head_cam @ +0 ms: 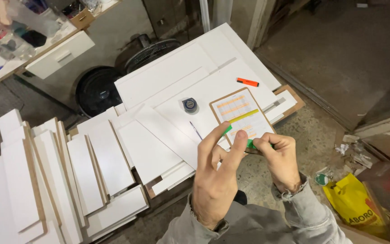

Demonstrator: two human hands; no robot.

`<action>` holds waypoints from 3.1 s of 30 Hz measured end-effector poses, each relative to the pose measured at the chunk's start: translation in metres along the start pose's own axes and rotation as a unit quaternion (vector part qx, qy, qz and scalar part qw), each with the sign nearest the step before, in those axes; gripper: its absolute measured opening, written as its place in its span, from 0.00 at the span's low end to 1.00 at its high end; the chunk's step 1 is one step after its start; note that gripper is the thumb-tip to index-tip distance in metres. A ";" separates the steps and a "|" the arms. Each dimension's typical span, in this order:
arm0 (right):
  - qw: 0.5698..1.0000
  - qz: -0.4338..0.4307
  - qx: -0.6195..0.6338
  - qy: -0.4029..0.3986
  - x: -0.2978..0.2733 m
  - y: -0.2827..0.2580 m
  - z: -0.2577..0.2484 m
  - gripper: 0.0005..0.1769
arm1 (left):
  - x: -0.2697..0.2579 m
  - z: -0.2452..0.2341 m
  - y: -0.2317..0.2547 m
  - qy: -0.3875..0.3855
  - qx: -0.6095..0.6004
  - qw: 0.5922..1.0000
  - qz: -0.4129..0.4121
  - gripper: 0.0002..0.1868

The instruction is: Measuring wooden boards with a tape measure, applying green tape, and marking them with a pen while referencing a checklist.

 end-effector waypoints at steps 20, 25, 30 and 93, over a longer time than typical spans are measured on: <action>0.949 -0.030 -0.074 -0.305 0.030 0.045 0.140 0.20 | -0.044 -0.097 -0.107 0.298 0.067 0.924 -0.229 0.40; 0.921 -0.013 -0.173 -0.349 0.018 0.051 0.206 0.12 | -0.067 -0.117 -0.172 0.362 0.030 0.886 -0.286 0.37; 0.889 -0.023 -0.296 -0.348 0.058 0.088 0.273 0.12 | -0.065 -0.137 -0.255 0.396 -0.029 0.853 -0.338 0.35; 0.837 -0.044 -0.466 -0.283 0.198 0.341 0.411 0.10 | -0.111 -0.134 -0.638 0.281 0.241 0.784 -0.498 0.54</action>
Point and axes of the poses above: each hand's wrist, its own x-axis towards the middle knuckle, its own z-axis out of the palm, y = z × x, the point moved 7 cm from there along x, towards the middle knuckle, and after that the axes turned 9 degrees about y, right-handed, at the moved point
